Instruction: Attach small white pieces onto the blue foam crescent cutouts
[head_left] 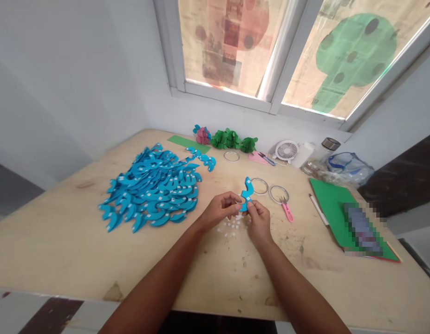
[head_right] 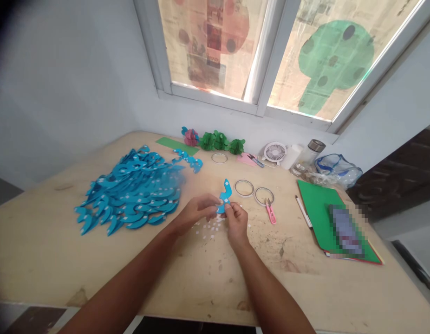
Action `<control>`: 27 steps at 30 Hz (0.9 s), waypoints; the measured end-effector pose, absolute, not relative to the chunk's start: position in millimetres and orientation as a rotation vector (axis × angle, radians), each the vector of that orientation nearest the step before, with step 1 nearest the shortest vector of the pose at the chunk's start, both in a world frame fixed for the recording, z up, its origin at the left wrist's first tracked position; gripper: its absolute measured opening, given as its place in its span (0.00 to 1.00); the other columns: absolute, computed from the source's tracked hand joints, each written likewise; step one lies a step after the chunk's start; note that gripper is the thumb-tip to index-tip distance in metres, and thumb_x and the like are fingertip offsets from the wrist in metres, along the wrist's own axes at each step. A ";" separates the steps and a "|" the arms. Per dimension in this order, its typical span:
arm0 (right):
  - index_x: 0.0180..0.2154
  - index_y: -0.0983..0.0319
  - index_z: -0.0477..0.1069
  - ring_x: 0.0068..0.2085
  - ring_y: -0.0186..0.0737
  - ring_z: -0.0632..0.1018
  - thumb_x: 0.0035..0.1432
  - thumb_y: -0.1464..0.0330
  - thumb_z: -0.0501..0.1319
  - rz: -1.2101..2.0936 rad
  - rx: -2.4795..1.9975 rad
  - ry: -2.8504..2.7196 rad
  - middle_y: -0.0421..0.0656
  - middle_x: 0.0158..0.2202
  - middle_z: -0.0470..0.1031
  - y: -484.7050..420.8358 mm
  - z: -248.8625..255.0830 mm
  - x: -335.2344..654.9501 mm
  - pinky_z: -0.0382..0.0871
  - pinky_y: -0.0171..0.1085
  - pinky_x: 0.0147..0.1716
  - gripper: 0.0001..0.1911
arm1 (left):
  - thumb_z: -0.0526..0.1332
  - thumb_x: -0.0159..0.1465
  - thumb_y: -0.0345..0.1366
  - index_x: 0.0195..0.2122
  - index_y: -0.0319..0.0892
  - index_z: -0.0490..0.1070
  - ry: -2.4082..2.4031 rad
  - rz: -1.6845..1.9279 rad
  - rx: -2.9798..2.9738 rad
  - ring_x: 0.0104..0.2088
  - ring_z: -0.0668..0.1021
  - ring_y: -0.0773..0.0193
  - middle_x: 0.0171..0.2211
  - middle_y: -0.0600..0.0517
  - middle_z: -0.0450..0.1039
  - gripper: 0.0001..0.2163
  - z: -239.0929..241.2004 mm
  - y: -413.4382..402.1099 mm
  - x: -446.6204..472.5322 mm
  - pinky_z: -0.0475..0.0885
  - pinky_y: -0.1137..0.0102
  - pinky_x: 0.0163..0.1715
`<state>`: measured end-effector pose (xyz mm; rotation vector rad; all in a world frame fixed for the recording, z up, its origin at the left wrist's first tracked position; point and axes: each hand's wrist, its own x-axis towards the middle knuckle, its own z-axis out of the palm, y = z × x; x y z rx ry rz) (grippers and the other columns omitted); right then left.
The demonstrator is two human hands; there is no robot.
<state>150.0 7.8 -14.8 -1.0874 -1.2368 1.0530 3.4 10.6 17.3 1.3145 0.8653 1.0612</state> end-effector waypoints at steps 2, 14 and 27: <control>0.22 0.63 0.67 0.25 0.34 0.67 0.54 0.59 0.56 1.027 -1.106 -1.280 0.39 0.21 0.66 5.4 -9.4 148.9 0.61 0.33 0.27 0.15 | 0.62 0.53 0.43 0.26 0.37 0.68 0.923 1.046 1.304 0.19 0.69 0.70 0.18 0.55 0.67 0.12 16.9 10.3 5.6 0.62 0.75 0.19; 0.23 0.62 0.68 0.25 0.34 0.68 0.54 0.58 0.56 0.998 -1.102 -1.334 0.38 0.20 0.66 3.3 -11.3 146.2 0.60 0.33 0.26 0.15 | 0.62 0.53 0.44 0.20 0.38 0.64 0.845 1.042 1.395 0.19 0.66 0.72 0.16 0.56 0.65 0.14 15.8 12.4 2.5 0.58 0.76 0.20; 0.24 0.63 0.69 0.26 0.35 0.67 0.56 0.59 0.54 0.980 -1.095 -1.485 0.39 0.21 0.66 1.6 -12.2 147.7 0.59 0.34 0.27 0.16 | 0.65 0.49 0.44 0.35 0.38 0.74 0.968 1.270 1.119 0.24 0.70 0.69 0.27 0.52 0.73 0.16 15.8 18.1 -0.5 0.64 0.74 0.24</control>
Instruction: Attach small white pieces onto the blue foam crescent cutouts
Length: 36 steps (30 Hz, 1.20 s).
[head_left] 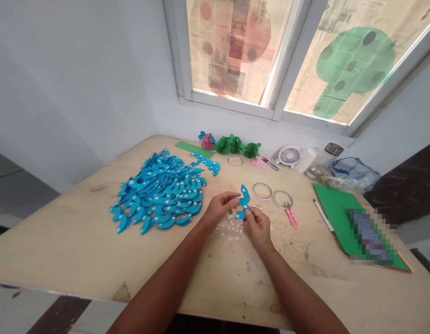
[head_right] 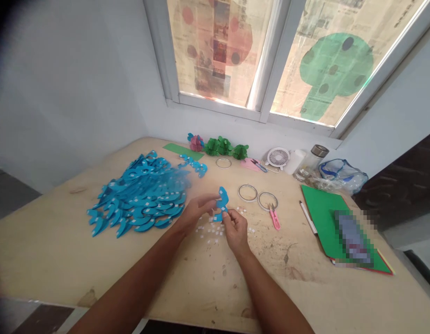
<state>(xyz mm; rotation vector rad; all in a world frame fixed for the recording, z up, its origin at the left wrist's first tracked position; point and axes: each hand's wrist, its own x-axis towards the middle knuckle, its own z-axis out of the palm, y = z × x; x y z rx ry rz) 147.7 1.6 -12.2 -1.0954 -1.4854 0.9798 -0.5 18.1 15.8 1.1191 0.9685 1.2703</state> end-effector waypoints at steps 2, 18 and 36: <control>0.23 0.63 0.68 0.25 0.34 0.66 0.56 0.60 0.54 0.975 -1.099 -1.541 0.38 0.21 0.65 -0.3 -10.7 146.4 0.58 0.33 0.26 0.16 | 0.65 0.49 0.44 0.36 0.37 0.75 0.927 1.305 1.055 0.27 0.71 0.67 0.32 0.49 0.74 0.17 14.2 19.5 1.5 0.66 0.72 0.27; 0.23 0.63 0.69 0.24 0.34 0.64 0.55 0.60 0.54 0.961 -1.102 -1.699 0.38 0.20 0.65 -4.4 -10.6 140.8 0.57 0.33 0.24 0.16 | 0.67 0.47 0.40 0.22 0.37 0.71 0.844 1.493 0.740 0.23 0.69 0.69 0.20 0.54 0.68 0.10 6.2 22.3 4.0 0.64 0.73 0.25; 0.20 0.62 0.64 0.21 0.31 0.61 0.54 0.59 0.55 1.013 -1.148 -1.584 0.36 0.16 0.59 -0.3 -14.2 142.8 0.53 0.32 0.20 0.17 | 0.65 0.48 0.47 0.27 0.37 0.72 0.866 1.297 0.761 0.24 0.71 0.69 0.25 0.52 0.70 0.16 1.1 23.6 6.5 0.66 0.73 0.24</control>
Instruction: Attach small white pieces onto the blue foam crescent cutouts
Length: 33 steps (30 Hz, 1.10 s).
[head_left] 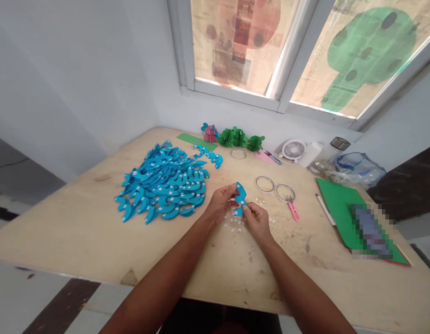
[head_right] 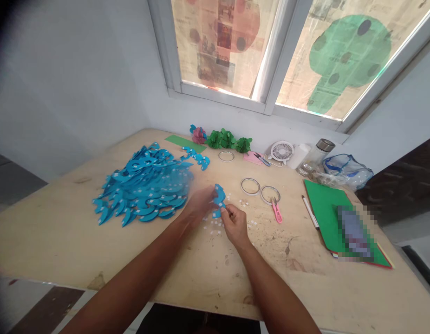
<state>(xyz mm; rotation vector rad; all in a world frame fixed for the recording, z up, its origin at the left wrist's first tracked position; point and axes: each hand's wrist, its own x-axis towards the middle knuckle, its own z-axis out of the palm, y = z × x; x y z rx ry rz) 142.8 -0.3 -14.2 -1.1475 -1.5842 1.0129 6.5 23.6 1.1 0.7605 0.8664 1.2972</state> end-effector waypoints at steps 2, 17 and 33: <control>0.19 0.62 0.64 0.21 0.32 0.61 0.54 0.58 0.55 1.022 -1.153 -1.548 0.36 0.17 0.59 1.1 -15.1 143.7 0.53 0.32 0.20 0.17 | 0.66 0.47 0.46 0.26 0.37 0.72 0.890 1.231 0.805 0.24 0.71 0.68 0.24 0.52 0.71 0.15 0.9 22.8 5.8 0.66 0.73 0.25; 0.22 0.62 0.68 0.26 0.35 0.67 0.54 0.60 0.55 1.090 -1.126 -1.503 0.39 0.20 0.66 6.5 -16.2 147.7 0.59 0.33 0.25 0.15 | 0.66 0.46 0.36 0.19 0.38 0.71 1.022 1.265 0.975 0.18 0.67 0.71 0.15 0.56 0.67 0.07 9.6 14.4 8.9 0.62 0.74 0.21; 0.24 0.63 0.71 0.25 0.35 0.69 0.53 0.61 0.56 1.103 -1.139 -1.451 0.39 0.20 0.68 4.9 -16.1 143.8 0.62 0.33 0.25 0.13 | 0.64 0.47 0.36 0.19 0.37 0.71 1.023 1.281 0.939 0.18 0.66 0.71 0.15 0.56 0.66 0.07 1.7 14.9 17.3 0.61 0.75 0.21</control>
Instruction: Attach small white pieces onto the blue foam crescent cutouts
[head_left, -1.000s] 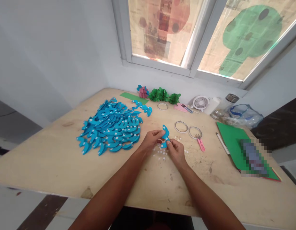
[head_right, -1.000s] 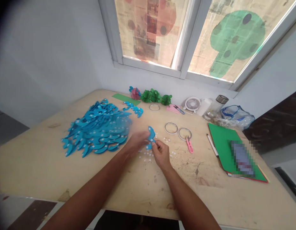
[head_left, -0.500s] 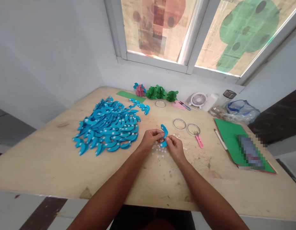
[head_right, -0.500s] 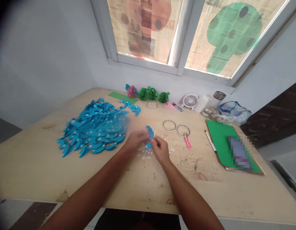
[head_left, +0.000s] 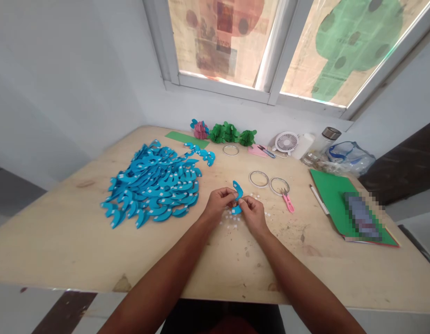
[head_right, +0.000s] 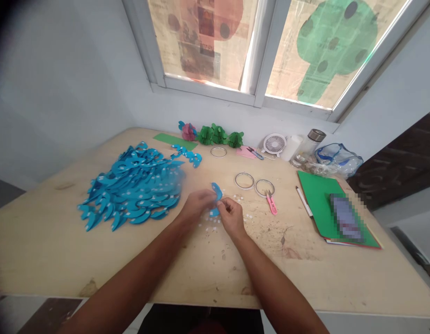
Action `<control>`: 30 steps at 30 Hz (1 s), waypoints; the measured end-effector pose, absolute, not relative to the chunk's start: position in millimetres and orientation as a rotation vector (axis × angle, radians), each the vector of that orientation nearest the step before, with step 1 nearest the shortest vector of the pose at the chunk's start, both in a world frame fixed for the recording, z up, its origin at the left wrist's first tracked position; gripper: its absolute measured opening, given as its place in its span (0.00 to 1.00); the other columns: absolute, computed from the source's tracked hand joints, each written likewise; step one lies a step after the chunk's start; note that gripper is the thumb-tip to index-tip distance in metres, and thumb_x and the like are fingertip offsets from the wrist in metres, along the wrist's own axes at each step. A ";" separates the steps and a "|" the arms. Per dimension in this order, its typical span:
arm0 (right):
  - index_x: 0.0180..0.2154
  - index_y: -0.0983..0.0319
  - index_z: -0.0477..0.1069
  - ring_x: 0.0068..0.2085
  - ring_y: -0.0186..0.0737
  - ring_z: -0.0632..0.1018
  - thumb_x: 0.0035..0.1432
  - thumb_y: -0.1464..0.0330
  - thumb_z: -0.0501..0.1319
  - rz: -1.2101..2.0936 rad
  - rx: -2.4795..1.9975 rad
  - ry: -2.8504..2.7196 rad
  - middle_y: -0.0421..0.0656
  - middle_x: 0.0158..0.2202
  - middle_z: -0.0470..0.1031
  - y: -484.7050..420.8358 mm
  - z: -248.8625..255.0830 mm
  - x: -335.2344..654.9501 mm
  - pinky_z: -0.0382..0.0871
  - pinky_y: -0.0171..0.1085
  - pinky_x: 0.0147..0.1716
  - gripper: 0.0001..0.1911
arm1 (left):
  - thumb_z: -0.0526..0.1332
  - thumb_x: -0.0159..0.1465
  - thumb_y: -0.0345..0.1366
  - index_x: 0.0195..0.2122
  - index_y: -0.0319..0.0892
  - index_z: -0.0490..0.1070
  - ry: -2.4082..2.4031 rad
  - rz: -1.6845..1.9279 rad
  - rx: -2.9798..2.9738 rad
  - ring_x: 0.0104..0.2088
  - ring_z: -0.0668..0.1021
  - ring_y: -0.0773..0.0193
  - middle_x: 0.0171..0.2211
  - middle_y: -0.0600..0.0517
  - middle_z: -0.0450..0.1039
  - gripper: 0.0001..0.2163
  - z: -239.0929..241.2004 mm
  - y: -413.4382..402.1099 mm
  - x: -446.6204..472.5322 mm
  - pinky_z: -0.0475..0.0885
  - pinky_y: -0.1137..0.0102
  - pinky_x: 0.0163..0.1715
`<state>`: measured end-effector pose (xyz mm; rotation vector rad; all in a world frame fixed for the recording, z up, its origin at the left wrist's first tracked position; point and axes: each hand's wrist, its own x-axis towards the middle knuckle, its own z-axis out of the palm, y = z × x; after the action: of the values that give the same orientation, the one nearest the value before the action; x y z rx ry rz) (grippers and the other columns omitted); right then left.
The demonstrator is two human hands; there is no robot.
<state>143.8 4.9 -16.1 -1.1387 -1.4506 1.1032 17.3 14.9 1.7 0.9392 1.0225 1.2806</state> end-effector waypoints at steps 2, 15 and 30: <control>0.26 0.63 0.71 0.27 0.36 0.69 0.54 0.60 0.55 1.113 -1.107 -1.455 0.39 0.20 0.68 3.3 -14.2 143.8 0.62 0.33 0.26 0.14 | 0.63 0.47 0.36 0.19 0.37 0.70 1.039 1.293 0.928 0.18 0.66 0.72 0.14 0.56 0.65 0.07 3.4 14.5 17.7 0.61 0.75 0.20; 0.27 0.64 0.69 0.24 0.33 0.66 0.53 0.63 0.57 1.015 -1.169 -1.321 0.38 0.23 0.67 7.6 -17.4 149.5 0.59 0.31 0.24 0.11 | 0.64 0.47 0.37 0.21 0.37 0.70 1.058 1.087 1.191 0.17 0.68 0.71 0.16 0.55 0.67 0.07 9.7 7.8 18.5 0.63 0.76 0.17; 0.26 0.63 0.71 0.23 0.33 0.68 0.50 0.63 0.58 1.114 -1.155 -1.360 0.39 0.22 0.70 6.6 -14.8 148.4 0.61 0.32 0.23 0.09 | 0.65 0.47 0.39 0.23 0.38 0.73 1.107 1.215 1.010 0.20 0.70 0.70 0.19 0.53 0.71 0.09 6.3 11.6 17.2 0.65 0.75 0.21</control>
<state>148.4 6.6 -14.8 -1.1546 -1.3602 1.1137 17.2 11.6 6.3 1.0101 1.1075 1.2148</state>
